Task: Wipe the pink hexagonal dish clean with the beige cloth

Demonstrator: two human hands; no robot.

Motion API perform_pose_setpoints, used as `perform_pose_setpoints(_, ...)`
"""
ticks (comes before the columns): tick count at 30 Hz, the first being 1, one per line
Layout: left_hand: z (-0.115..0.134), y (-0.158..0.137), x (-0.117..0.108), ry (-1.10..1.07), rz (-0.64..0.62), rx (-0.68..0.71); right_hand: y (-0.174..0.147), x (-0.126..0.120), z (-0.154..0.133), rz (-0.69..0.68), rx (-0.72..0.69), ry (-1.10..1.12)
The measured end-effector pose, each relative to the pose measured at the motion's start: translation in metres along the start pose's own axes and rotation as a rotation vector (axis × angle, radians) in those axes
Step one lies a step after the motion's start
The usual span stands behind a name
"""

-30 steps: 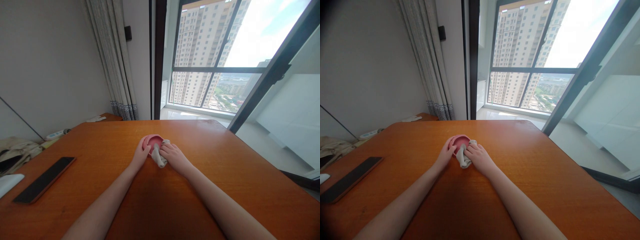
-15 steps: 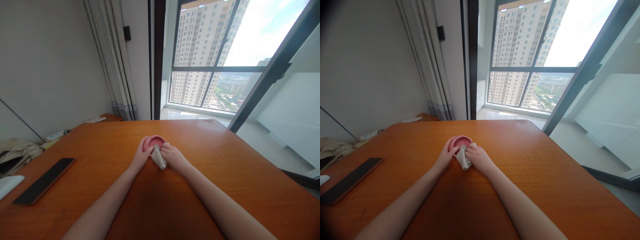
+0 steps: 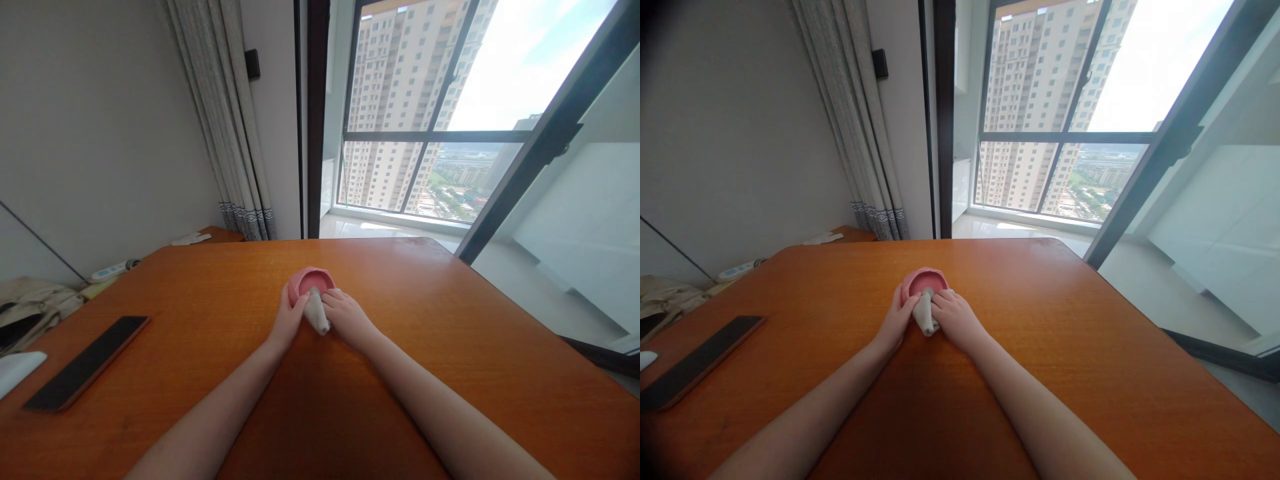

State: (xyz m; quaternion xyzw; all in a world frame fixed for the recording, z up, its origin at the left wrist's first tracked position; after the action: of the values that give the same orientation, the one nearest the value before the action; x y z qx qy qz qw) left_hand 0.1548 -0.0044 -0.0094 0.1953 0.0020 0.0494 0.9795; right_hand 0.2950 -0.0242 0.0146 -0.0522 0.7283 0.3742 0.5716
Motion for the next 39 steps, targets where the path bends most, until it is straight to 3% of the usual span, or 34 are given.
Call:
perform_pose_setpoints(3,0.001,0.008,-0.007,0.057,-0.078,0.006,0.001,0.0,0.005,0.033,-0.044,-0.061)
perform_pose_setpoints(6,-0.005,0.0,-0.002,0.052,0.034,-0.035,-0.001,0.003,0.003,0.074,-0.042,-0.071)
perform_pose_setpoints(9,-0.005,-0.009,0.005,0.025,0.114,0.037,-0.003,0.003,-0.004,0.113,-0.025,-0.043)
perform_pose_setpoints(16,0.018,0.011,-0.013,0.121,-0.036,0.148,0.002,-0.006,-0.001,0.036,-0.106,-0.056)
perform_pose_setpoints(18,0.017,0.009,-0.01,0.061,-0.035,0.106,0.003,-0.006,0.003,0.034,-0.096,-0.077)
perform_pose_setpoints(23,-0.005,-0.019,0.02,-0.227,0.138,-0.139,-0.001,0.001,0.002,0.078,-0.044,-0.075)
perform_pose_setpoints(26,-0.008,-0.019,0.02,-0.171,0.149,-0.144,-0.002,0.002,0.0,0.068,-0.045,-0.019)
perform_pose_setpoints(29,0.005,-0.002,0.001,0.043,0.063,-0.005,-0.001,0.0,0.003,0.058,-0.046,-0.027)
perform_pose_setpoints(33,0.018,0.01,-0.011,0.252,-0.186,0.144,-0.001,-0.001,0.008,0.027,-0.047,-0.072)
perform_pose_setpoints(35,0.015,0.006,-0.01,0.241,-0.137,0.099,-0.002,0.001,0.006,0.024,-0.045,-0.088)
perform_pose_setpoints(39,0.003,-0.007,0.001,0.081,0.094,0.01,-0.004,0.002,0.0,0.054,-0.013,-0.067)
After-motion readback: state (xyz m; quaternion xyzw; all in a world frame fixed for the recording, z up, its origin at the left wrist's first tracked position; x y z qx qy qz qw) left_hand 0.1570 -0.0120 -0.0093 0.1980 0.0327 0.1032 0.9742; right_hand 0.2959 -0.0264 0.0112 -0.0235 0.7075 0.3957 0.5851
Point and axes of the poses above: each hand's wrist, its own y-axis towards the middle knuckle, its own x-axis out of the palm, z = x × y, the point moved 4 cm from there along y, towards the middle knuckle, and after that the axes turned 12 degrees about x, right-handed, at the moved point
